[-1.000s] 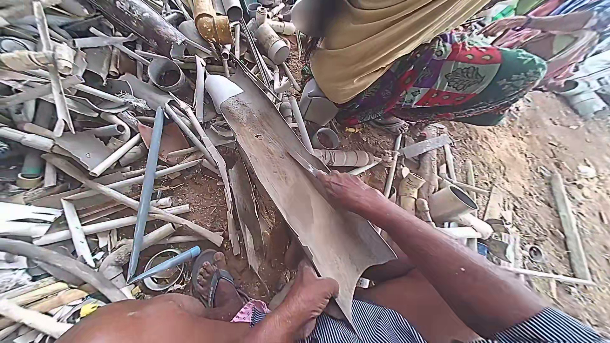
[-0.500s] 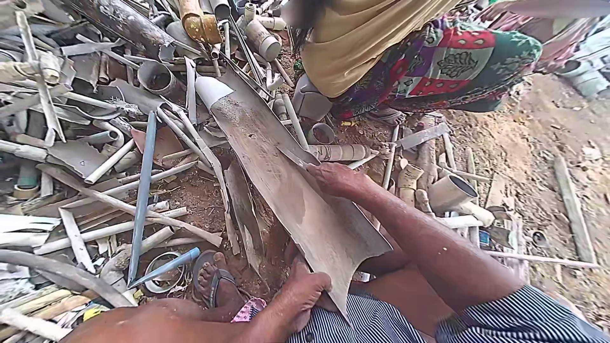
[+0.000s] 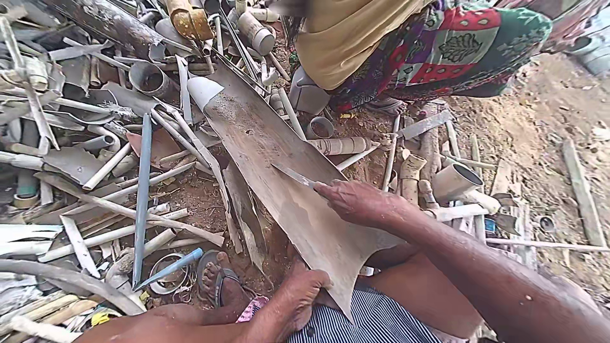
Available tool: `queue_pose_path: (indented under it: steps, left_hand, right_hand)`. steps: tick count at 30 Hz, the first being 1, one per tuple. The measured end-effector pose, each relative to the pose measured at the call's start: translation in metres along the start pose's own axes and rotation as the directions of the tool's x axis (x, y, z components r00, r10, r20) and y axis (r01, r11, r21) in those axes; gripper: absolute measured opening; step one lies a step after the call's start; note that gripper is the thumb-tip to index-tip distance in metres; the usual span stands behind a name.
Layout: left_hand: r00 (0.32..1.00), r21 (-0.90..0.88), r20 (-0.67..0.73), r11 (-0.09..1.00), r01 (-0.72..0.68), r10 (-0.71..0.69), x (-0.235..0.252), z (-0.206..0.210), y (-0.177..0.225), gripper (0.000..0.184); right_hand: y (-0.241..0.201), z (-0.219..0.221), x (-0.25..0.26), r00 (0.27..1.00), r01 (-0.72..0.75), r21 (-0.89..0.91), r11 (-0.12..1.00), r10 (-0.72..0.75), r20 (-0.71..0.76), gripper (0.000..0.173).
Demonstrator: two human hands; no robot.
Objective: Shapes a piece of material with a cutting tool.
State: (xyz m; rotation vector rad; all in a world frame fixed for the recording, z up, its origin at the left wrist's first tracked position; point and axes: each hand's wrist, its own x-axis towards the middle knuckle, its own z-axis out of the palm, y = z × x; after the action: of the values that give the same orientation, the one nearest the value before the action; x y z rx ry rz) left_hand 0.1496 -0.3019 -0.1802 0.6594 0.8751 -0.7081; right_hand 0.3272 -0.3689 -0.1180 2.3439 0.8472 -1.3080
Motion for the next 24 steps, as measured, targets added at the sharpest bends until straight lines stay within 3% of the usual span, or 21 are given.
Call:
queue_pose_path:
  steps: [3, 5, 7, 11, 14, 16, 20, 24]
  left_hand:
    - [1.000, -0.021, -0.022, 1.000, 0.007, -0.008, 0.001, 0.002, 0.000, 0.061]
    - [1.000, -0.024, -0.022, 1.000, 0.011, -0.012, -0.001, 0.002, 0.002, 0.071]
    - [1.000, -0.024, -0.019, 1.000, 0.017, -0.017, -0.002, 0.002, 0.002, 0.074]
    - [1.000, -0.019, 0.003, 0.999, 0.027, -0.027, -0.001, 0.000, 0.001, 0.051]
    - [1.000, -0.023, -0.001, 0.999, 0.024, -0.024, 0.000, 0.000, 0.001, 0.048]
    - [1.000, -0.026, 0.006, 0.999, 0.021, -0.021, 0.002, 0.001, 0.000, 0.050]
    - [1.000, -0.013, 0.001, 1.000, 0.026, -0.026, 0.002, 0.003, 0.000, 0.047]
    - [0.999, -0.018, 0.003, 0.999, 0.033, -0.033, -0.002, 0.002, 0.002, 0.047]
  right_hand:
    - [-0.015, -0.024, 0.065, 0.986, 0.095, 0.030, 0.995, -0.090, -0.141, 0.033]
    - [-0.028, -0.037, 0.078, 0.974, 0.109, 0.027, 0.994, -0.101, -0.203, 0.031]
    - [-0.032, -0.035, 0.057, 0.978, 0.098, 0.029, 0.995, -0.091, -0.186, 0.033]
    - [-0.012, 0.004, -0.017, 1.000, 0.003, -0.020, 1.000, -0.003, 0.021, 0.046]
    - [-0.009, 0.021, -0.041, 0.994, -0.049, -0.060, 0.997, 0.055, 0.093, 0.049]
    - [-0.013, 0.014, -0.029, 0.997, -0.025, -0.035, 0.999, 0.027, 0.070, 0.047]
    - [-0.025, -0.019, 0.043, 0.998, 0.060, 0.035, 0.998, -0.058, -0.040, 0.037]
    - [-0.031, -0.024, 0.022, 0.998, 0.055, 0.013, 0.998, -0.055, -0.025, 0.039]
